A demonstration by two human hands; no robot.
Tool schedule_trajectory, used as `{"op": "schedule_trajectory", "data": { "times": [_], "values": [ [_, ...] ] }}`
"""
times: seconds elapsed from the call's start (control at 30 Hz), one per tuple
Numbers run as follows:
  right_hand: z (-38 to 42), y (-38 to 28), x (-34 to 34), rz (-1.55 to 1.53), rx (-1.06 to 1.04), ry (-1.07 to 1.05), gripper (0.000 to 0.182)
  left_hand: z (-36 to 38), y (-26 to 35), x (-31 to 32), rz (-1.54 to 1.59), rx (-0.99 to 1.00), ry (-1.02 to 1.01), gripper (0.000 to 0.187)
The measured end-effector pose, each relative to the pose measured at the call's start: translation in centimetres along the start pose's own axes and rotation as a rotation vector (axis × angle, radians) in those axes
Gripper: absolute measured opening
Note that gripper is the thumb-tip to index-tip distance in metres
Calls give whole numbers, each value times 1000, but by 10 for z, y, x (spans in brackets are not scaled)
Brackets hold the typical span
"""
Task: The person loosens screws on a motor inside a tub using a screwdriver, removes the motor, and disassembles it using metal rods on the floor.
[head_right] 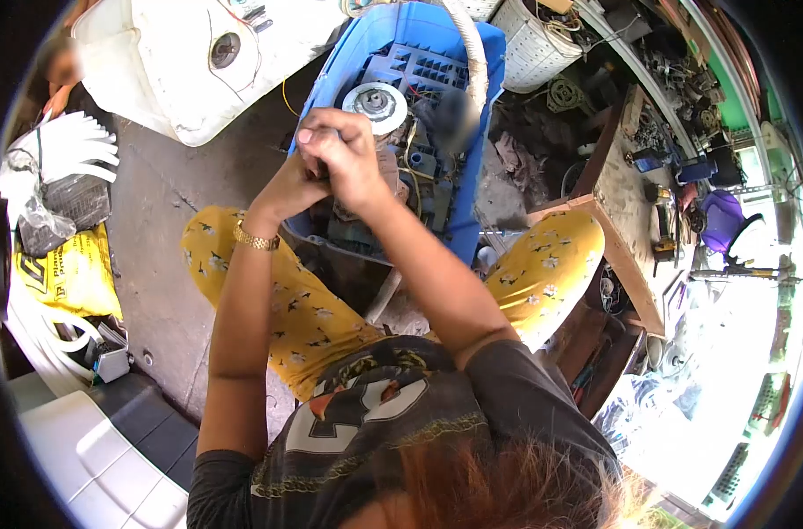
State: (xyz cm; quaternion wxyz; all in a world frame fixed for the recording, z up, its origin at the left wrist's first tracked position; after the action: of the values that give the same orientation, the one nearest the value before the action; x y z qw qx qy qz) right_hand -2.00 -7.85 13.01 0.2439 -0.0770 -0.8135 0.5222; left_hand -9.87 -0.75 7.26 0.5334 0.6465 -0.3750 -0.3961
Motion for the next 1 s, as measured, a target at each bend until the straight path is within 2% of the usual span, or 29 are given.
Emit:
{"op": "schedule_trajectory", "data": {
  "times": [0.03, 0.07, 0.13, 0.17, 0.2, 0.23, 0.27, 0.33, 0.37, 0.4, 0.43, 0.47, 0.5, 0.53, 0.6, 0.67, 0.7, 0.77, 0.8, 0.83, 0.87, 0.9, 0.93, 0.97, 1.0],
  "values": [
    [-7, -1, 1, -59, 82, -146, 29, -1, -5, -1, -60, 60, -20, 19],
    [-12, 5, 0, -176, 179, -356, 29, 0, -14, 1, -105, -40, -38, 18],
    [-19, 3, 2, -295, 261, -493, 29, 1, -3, 6, -199, -234, -74, 21],
    [-19, 4, 0, -161, 230, -319, 28, -2, -22, 8, -19, -109, 50, 34],
    [-17, 4, 3, -32, 196, -140, 27, -6, -20, 9, -28, -53, 138, 46],
    [-16, -1, 12, 229, -183, 68, 25, -11, -28, 12, -117, 159, 272, 40],
    [-6, -4, 15, 337, -280, 262, 24, -13, -37, 16, -200, 367, 404, 35],
    [3, -4, 27, 329, -334, 436, 22, -11, -39, 21, -259, 329, 421, 35],
    [3, 2, 28, 113, -192, 459, 21, -7, -40, 24, -288, 305, 427, 35],
    [-1, 2, 26, 13, -150, 458, 23, -5, -39, 25, -320, 290, 432, 35],
    [-7, -1, 26, 22, -81, 328, 25, -6, -35, 23, -355, 285, 441, 35],
    [-12, -7, 23, 30, -14, 200, 26, -2, -42, 18, -220, 216, 393, 40],
    [-19, -18, 19, 9, 110, -127, 30, 2, -51, 13, -87, 143, 355, 47],
    [-26, -11, 14, -197, 255, -445, 32, 13, -19, 13, -18, 38, 179, 38],
    [-30, -9, 6, -327, 303, -590, 31, 24, -17, 12, 201, -115, 194, 37],
    [-25, -6, 12, -97, 101, -300, 33, 22, -14, 10, 10, 84, 275, 35],
    [-13, -14, 21, 31, 95, -30, 34, 21, -17, 8, -86, 184, 315, 35],
    [7, -14, 35, 279, -234, 320, 28, 2, -85, 8, 320, 77, 451, 31],
    [14, -14, 39, 401, -396, 497, 25, 5, -82, 12, 195, 99, 465, 31],
    [15, -8, 40, 222, -306, 581, 22, 9, -73, 18, 68, 122, 477, 30],
    [9, 0, 36, 173, -300, 551, 17, 12, -63, 23, -62, 144, 485, 29],
    [3, -2, 32, 115, -186, 458, 18, 16, -51, 27, -194, 168, 487, 29],
    [-2, -8, 26, 57, -75, 365, 21, 20, -36, 26, -111, 138, 449, 27],
    [-15, -11, 25, 11, -48, 97, 32, 24, -20, 25, -30, 106, 414, 26],
    [-23, -13, 17, -65, 185, -324, 40, 21, -13, 22, 217, 126, 359, 25]
  ]
}}
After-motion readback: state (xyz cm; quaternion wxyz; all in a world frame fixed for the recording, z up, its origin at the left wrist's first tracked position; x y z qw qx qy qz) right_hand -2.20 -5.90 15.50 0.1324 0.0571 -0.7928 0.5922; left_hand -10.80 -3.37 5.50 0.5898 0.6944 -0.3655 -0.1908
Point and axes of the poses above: each hand's wrist, its own z-axis away from the middle knuckle, its own x-axis out of the palm, y = z × x, the point moved 3 cm from there along -z, towards the middle knuckle, and after that the axes turned 4 degrees about y, right-handed, at the moved point
